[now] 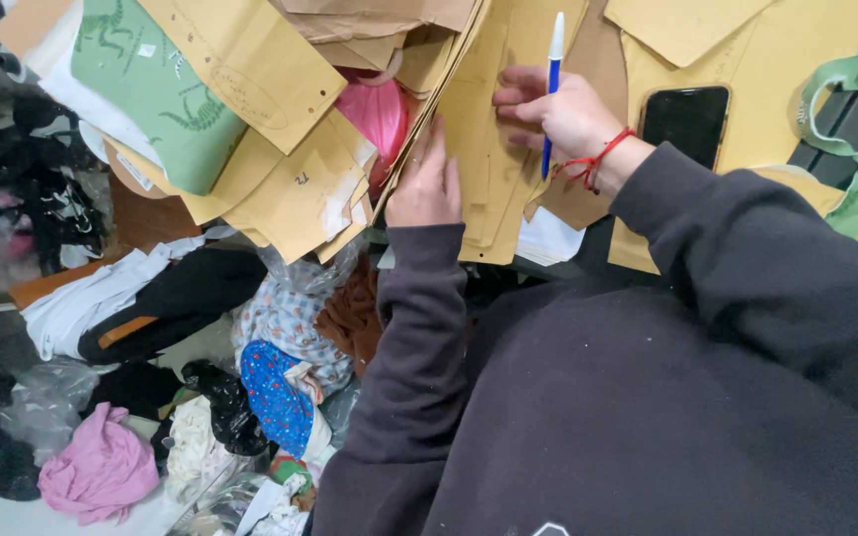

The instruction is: The person sorts through a stack of cardboard templates, selects one, and places it on a piece of green patterned fabric. They trace the template's outline with a pen, then use a handheld electric cutter to cut the fabric along the marked line. Finally, they trim the cut piece with scissors.

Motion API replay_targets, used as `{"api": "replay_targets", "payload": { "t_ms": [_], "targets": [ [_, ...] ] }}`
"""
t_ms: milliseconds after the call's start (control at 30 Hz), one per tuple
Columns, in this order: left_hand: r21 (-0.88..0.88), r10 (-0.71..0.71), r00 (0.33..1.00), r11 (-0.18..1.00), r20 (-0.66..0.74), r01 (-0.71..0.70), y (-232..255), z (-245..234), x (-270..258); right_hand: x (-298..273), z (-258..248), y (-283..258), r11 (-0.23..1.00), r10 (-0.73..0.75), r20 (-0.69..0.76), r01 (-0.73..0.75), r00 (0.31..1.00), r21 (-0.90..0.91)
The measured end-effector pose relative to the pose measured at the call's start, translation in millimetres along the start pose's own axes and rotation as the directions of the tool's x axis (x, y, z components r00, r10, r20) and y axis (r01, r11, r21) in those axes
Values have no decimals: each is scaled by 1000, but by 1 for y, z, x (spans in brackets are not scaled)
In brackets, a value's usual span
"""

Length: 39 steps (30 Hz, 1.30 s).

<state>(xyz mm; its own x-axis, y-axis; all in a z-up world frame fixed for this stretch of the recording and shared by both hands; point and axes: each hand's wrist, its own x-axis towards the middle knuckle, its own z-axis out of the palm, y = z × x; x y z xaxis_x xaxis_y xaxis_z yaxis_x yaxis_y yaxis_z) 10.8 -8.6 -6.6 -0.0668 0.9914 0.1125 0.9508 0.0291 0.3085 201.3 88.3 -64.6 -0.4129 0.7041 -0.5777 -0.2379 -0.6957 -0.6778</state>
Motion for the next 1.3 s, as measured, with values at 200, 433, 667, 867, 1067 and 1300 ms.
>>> {"api": "replay_targets", "payload": {
  "t_ms": [200, 433, 667, 867, 1067, 1300],
  "targets": [
    [22, 106, 992, 994, -71, -105, -4, -5, 1, -1, 9, 1, 999, -25, 94, 21, 995, 48],
    [-65, 111, 991, 991, -81, -117, -17, -16, 11, -6, 11, -7, 989, -63, 177, 86, 982, -123],
    [-102, 118, 987, 986, -108, -129, -14, -27, 13, 2, 8, 10, 997, -64, 61, 67, 996, -42],
    [-112, 113, 989, 986, -93, -123, -13, -30, 13, 1, 15, 9, 995, -68, 72, 72, 995, -61],
    [-107, 129, 990, 985, -59, -134, -29, -19, 10, 1, 18, 9, 995, -32, 110, 42, 993, -90],
    [-98, 147, 989, 984, -13, -148, -28, -20, 11, -2, 20, 6, 986, -25, 141, 47, 990, -160]
  ]
}}
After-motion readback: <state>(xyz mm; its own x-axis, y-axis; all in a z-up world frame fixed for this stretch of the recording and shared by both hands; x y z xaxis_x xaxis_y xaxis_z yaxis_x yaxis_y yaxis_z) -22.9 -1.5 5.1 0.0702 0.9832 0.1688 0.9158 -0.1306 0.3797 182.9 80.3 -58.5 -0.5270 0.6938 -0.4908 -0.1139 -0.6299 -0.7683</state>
